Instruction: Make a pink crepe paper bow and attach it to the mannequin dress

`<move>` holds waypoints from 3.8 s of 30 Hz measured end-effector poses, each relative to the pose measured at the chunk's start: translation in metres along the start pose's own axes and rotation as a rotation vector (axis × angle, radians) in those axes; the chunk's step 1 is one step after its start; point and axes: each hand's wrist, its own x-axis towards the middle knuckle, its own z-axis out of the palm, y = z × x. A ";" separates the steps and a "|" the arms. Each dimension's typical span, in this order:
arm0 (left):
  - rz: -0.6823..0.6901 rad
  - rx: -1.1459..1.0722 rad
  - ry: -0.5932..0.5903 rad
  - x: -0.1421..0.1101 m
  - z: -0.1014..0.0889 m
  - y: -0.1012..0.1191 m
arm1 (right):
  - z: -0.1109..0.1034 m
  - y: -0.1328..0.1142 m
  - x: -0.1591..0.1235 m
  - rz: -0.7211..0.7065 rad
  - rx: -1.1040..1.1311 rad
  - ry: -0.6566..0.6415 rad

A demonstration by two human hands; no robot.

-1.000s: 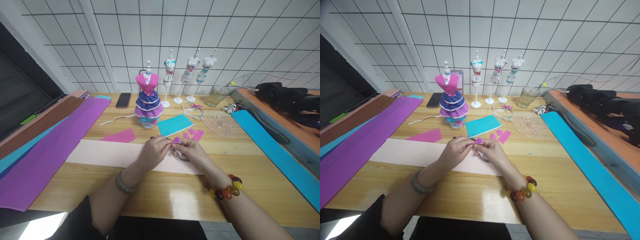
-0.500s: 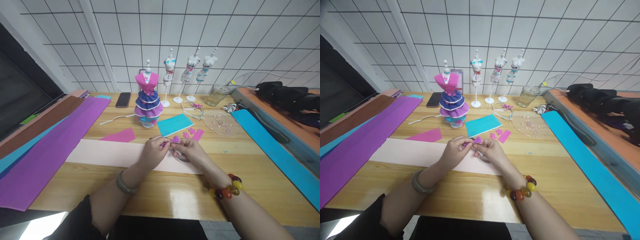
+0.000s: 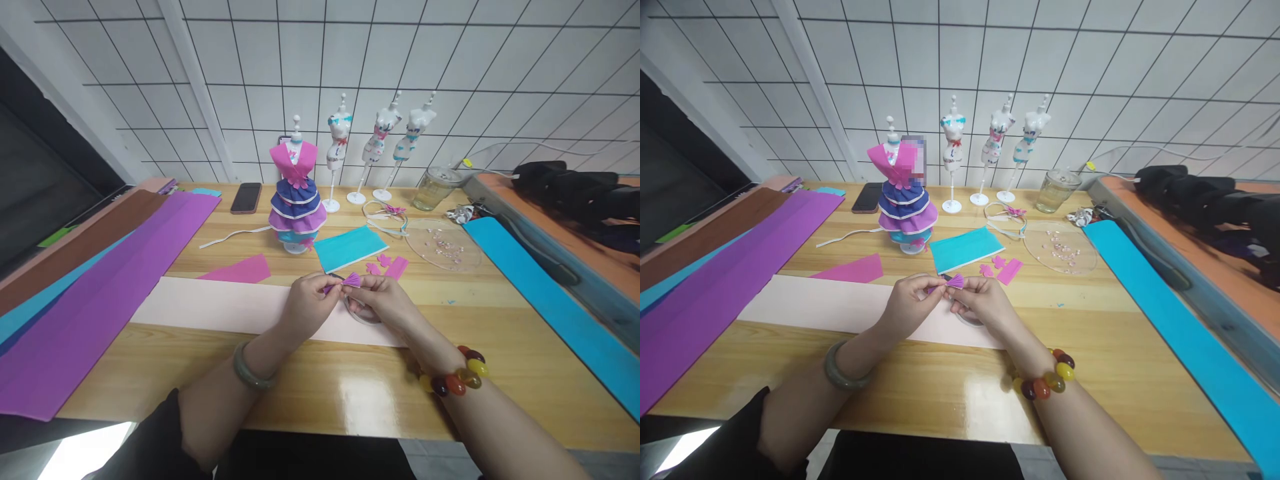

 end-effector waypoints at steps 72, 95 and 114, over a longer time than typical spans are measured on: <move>-0.603 -1.042 -0.249 0.010 -0.006 -0.007 | 0.000 0.005 -0.001 -0.587 -0.424 0.164; -0.669 -1.062 -0.351 0.010 -0.009 -0.007 | -0.003 0.008 0.004 -0.231 -0.008 0.040; -0.650 -1.070 -0.338 0.010 -0.008 -0.009 | -0.003 0.006 0.002 -0.299 -0.037 0.001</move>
